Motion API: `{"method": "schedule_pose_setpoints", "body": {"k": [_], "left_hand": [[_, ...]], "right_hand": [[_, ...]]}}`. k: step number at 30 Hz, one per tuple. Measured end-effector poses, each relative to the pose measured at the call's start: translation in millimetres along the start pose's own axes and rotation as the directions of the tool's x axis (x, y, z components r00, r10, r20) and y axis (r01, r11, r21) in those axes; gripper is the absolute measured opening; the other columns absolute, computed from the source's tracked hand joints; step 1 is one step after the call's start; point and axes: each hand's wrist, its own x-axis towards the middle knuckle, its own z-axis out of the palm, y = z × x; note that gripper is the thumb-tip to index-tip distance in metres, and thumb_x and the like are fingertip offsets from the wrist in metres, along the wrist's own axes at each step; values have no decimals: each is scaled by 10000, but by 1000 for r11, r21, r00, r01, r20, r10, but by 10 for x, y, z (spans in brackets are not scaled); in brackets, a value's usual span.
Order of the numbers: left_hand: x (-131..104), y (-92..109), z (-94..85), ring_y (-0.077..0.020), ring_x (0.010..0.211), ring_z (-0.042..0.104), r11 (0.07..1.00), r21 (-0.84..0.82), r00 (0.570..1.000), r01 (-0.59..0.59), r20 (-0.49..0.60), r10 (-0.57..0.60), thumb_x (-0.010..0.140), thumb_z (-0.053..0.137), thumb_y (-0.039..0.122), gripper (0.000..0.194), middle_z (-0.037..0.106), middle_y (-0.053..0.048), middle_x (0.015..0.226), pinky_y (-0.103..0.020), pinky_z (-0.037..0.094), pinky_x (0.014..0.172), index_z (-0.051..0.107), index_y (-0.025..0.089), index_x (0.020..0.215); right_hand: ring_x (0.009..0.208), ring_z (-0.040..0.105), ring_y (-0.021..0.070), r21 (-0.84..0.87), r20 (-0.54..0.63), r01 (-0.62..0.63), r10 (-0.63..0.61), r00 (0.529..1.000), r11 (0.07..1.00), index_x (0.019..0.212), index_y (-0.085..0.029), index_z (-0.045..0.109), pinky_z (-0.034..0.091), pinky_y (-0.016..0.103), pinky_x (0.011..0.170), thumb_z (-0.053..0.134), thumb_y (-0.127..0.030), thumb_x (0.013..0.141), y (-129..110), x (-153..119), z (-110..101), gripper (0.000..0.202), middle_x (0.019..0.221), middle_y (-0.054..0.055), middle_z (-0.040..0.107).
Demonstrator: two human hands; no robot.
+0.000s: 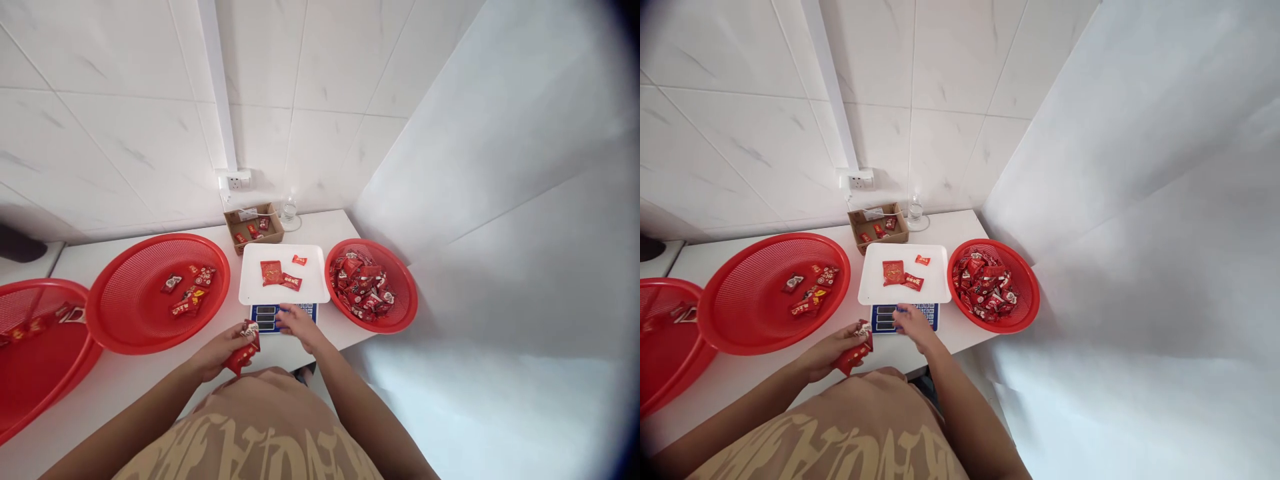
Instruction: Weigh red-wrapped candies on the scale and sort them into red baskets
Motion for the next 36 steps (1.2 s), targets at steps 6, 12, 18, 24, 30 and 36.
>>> {"method": "schedule_pose_setpoints", "body": {"k": [6,12,18,24,30,36], "left_hand": [[28,-29,191,-188,830,598,884,444,988,-144,121,100,680,659,401,313,683,-40,880,-281,447,751,659,166,887],[74,-53,182,-163,642,582,887,460,999,-43,34,30,649,649,473,410,654,-13,730,-264,421,588,594,166,916],[114,-158,68,-111,577,532,978,209,1000,17,-30,-11,609,684,453,485,609,12,674,-233,384,558,522,158,958],[23,-146,-13,-146,651,594,991,1,989,136,-66,-136,554,728,324,607,637,-4,750,-274,428,626,464,183,1082],[3,-138,-41,-159,657,614,992,-46,993,117,-13,-118,525,736,252,695,653,-20,800,-311,443,681,417,191,1140],[47,-130,-50,-141,678,602,995,-74,997,59,-45,-63,513,785,295,673,645,-16,851,-292,433,689,441,206,1085]], "right_hand": [[568,563,105,-294,246,129,-56,968,947,784,-184,620,457,243,563,654,-378,700,238,-257,110,214,684,-7,622],[498,517,96,-344,182,88,-25,983,935,655,-188,555,416,224,511,636,-311,692,268,-305,36,152,561,-41,555],[508,535,89,-312,-18,-31,27,999,949,667,-175,542,402,200,487,616,-340,716,335,-264,-199,188,564,-33,557],[541,556,89,-246,-180,-52,7,984,968,690,-162,553,409,201,510,630,-386,706,299,-170,-487,237,610,-23,578],[554,563,95,-99,-300,-8,-22,954,995,707,-160,561,425,205,522,667,-404,683,81,-45,-592,267,635,-8,597],[743,640,122,211,-283,76,-14,959,975,940,-191,563,494,222,632,627,-362,764,-296,34,-505,254,980,60,653]]}}
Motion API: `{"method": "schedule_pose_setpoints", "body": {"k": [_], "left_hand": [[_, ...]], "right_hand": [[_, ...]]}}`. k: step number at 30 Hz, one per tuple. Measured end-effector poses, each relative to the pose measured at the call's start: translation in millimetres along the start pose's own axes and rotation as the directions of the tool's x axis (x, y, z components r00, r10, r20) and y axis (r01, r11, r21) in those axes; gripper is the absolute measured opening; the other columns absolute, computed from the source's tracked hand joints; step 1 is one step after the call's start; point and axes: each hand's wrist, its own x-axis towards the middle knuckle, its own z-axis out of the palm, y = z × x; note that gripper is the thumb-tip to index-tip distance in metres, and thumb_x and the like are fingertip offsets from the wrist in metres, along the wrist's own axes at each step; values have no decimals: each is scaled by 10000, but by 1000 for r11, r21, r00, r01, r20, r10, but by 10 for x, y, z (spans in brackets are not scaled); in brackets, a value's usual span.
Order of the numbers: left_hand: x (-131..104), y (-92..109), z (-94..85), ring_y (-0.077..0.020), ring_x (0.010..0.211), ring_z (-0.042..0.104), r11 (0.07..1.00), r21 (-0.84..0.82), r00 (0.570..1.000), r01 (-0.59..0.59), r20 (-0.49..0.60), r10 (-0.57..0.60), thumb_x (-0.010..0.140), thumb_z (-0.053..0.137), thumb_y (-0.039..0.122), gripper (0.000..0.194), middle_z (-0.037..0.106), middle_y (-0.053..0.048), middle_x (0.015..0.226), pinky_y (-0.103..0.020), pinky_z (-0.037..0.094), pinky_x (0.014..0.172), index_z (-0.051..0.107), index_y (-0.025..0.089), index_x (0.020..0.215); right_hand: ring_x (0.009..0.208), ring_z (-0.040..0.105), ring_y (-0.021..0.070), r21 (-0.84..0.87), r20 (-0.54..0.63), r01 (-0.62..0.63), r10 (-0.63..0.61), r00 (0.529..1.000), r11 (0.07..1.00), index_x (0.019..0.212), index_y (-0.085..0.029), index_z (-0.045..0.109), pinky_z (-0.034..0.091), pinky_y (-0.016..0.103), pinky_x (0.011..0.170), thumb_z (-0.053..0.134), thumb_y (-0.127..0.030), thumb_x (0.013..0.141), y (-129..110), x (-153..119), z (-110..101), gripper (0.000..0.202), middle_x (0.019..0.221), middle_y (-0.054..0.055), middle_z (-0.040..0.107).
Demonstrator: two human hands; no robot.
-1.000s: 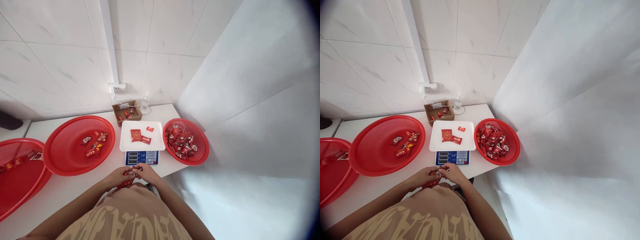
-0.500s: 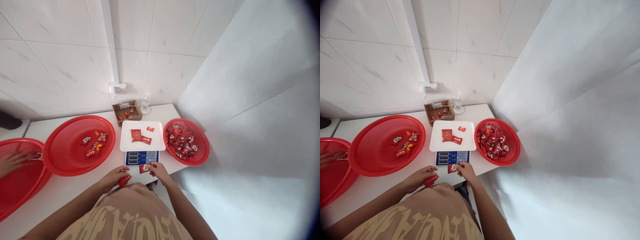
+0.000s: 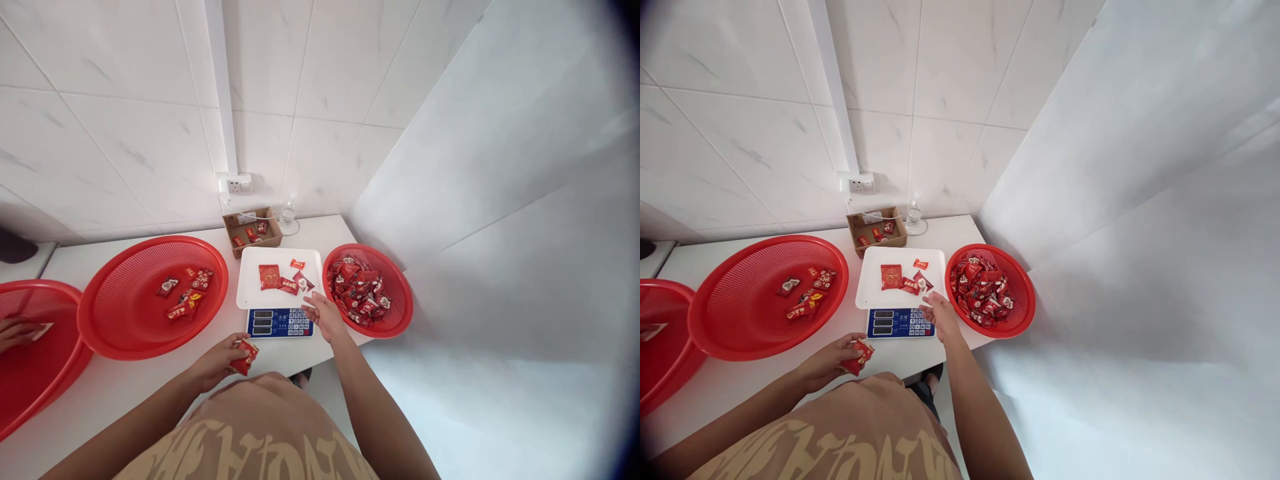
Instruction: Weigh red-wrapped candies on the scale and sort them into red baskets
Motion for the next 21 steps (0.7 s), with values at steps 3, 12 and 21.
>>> {"method": "schedule_pose_setpoints", "body": {"k": [3,12,21], "left_hand": [[3,3,11,-132,681,593,1000,8,1000,-16,1,16,530,791,321,574,640,-15,843,-270,423,661,470,198,990],[-29,24,208,-143,707,590,971,220,989,-90,135,61,584,744,390,545,625,9,776,-254,413,654,513,186,1033],[-3,-61,220,-150,676,581,981,194,994,-27,106,7,569,739,464,479,616,9,736,-272,406,647,496,192,880]], "right_hand": [[760,640,129,-121,66,-49,57,996,991,1023,-194,553,500,244,647,619,-360,780,29,-68,68,302,1047,83,640],[706,601,124,-529,496,108,204,844,841,986,-174,618,450,246,636,615,-395,760,541,-482,345,316,844,29,651],[479,414,73,-559,415,87,187,890,825,653,-167,530,298,197,471,579,-387,771,751,-493,301,254,531,-43,495]]}}
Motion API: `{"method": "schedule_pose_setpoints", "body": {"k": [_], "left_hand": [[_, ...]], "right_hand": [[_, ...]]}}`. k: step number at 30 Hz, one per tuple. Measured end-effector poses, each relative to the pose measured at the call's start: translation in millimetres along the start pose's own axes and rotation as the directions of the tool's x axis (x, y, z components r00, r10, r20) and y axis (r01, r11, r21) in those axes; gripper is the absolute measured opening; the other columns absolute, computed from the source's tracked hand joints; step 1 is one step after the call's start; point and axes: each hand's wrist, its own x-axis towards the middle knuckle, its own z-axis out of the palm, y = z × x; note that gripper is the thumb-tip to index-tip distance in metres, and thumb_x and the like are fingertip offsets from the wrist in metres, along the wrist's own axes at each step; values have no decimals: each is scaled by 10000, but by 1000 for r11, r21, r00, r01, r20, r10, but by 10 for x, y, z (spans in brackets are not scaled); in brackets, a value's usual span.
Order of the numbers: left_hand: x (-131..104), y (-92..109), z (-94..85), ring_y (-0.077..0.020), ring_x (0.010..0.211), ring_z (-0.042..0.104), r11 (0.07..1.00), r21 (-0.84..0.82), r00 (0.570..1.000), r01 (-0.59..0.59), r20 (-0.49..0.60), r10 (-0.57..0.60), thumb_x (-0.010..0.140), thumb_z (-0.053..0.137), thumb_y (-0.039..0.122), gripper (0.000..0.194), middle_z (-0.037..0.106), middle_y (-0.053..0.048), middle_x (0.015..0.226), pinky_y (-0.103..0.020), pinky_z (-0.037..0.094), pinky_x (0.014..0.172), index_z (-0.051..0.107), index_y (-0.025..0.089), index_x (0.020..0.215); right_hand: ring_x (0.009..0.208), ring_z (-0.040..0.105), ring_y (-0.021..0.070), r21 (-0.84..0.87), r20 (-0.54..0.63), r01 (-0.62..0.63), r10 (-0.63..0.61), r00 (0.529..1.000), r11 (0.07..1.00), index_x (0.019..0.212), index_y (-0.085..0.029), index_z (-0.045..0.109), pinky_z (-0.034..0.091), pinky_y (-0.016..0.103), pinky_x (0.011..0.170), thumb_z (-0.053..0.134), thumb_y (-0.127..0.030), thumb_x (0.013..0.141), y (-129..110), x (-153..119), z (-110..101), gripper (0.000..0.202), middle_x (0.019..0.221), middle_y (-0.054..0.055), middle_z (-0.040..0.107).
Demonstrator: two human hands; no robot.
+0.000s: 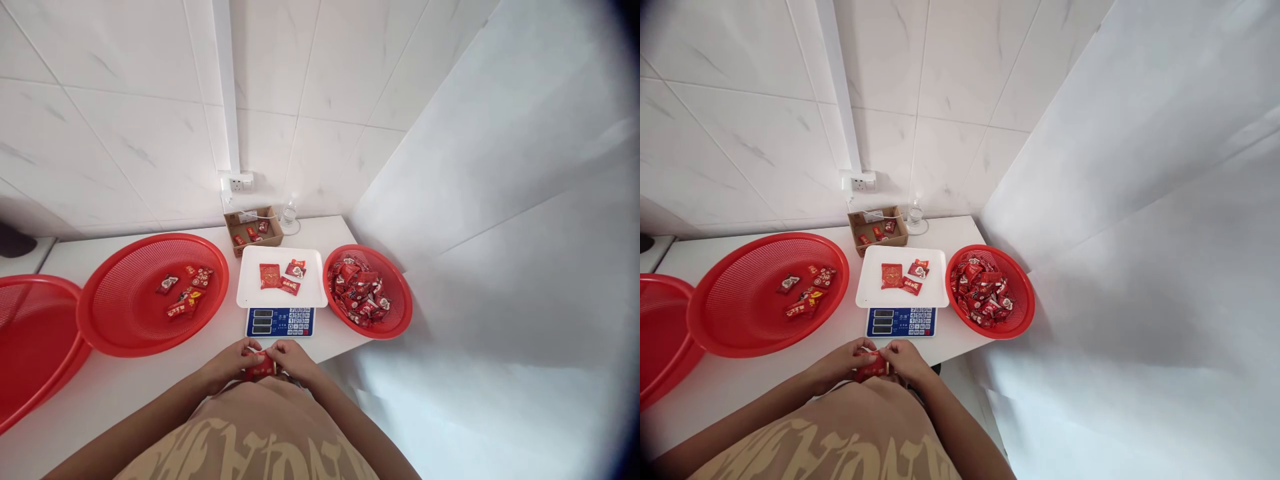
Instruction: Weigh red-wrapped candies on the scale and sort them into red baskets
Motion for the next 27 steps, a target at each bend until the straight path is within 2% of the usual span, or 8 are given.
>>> {"method": "schedule_pose_setpoints", "body": {"k": [3,6,11,14,17,20,23,27], "left_hand": [[6,-14,-15,-134,642,552,1000,-5,1000,-8,13,8,574,725,507,451,623,-1,706,-276,406,658,525,167,793],[30,-24,-19,-123,577,508,998,44,998,-46,-37,48,549,725,541,466,591,21,612,-267,383,617,529,160,733],[51,-36,-11,-147,683,562,998,-2,997,-64,-45,64,580,714,539,475,624,-6,734,-282,420,675,534,173,824],[46,-19,-40,-170,784,585,997,-58,992,-49,-123,41,598,688,569,523,627,-37,866,-312,448,734,532,199,934],[28,21,-96,-172,820,588,995,-89,984,-38,-176,22,591,693,570,521,617,-51,924,-323,453,776,529,202,921],[-2,56,-140,-164,811,589,994,-104,986,-40,-168,22,583,708,549,504,615,-48,913,-314,453,777,534,196,897],[-21,53,-152,-152,776,584,993,-109,983,-37,-183,16,561,727,524,507,616,-38,874,-301,449,756,541,189,892],[-15,-1,-147,-142,740,578,993,-117,983,-34,-184,12,562,733,484,479,618,-30,838,-292,439,732,539,185,883]], "right_hand": [[482,379,65,134,4,-24,24,1000,991,652,-170,508,296,197,484,576,-393,763,12,-19,12,258,530,-55,469],[464,354,61,229,30,-47,41,999,972,647,-173,493,289,202,483,577,-433,751,6,-53,29,292,504,-67,435],[485,420,66,181,38,-12,5,999,983,665,-165,533,334,208,515,626,-476,704,10,-53,-41,326,556,-46,509],[513,461,73,179,-105,-6,26,994,984,679,-161,551,362,209,527,639,-469,692,-22,28,-204,320,593,-27,547],[580,530,85,324,-305,63,41,951,944,740,-167,560,395,204,555,626,-462,713,-145,120,-432,304,676,-5,599],[674,595,101,424,-362,115,52,931,898,836,-179,574,428,207,586,609,-441,743,-284,157,-613,280,852,35,651],[693,608,101,316,-336,40,72,939,948,882,-172,589,437,213,597,586,-403,771,-273,143,-639,256,946,64,651],[679,613,103,70,-207,-63,76,975,996,922,-162,602,436,217,609,558,-358,787,61,109,-481,242,891,52,659]]}}
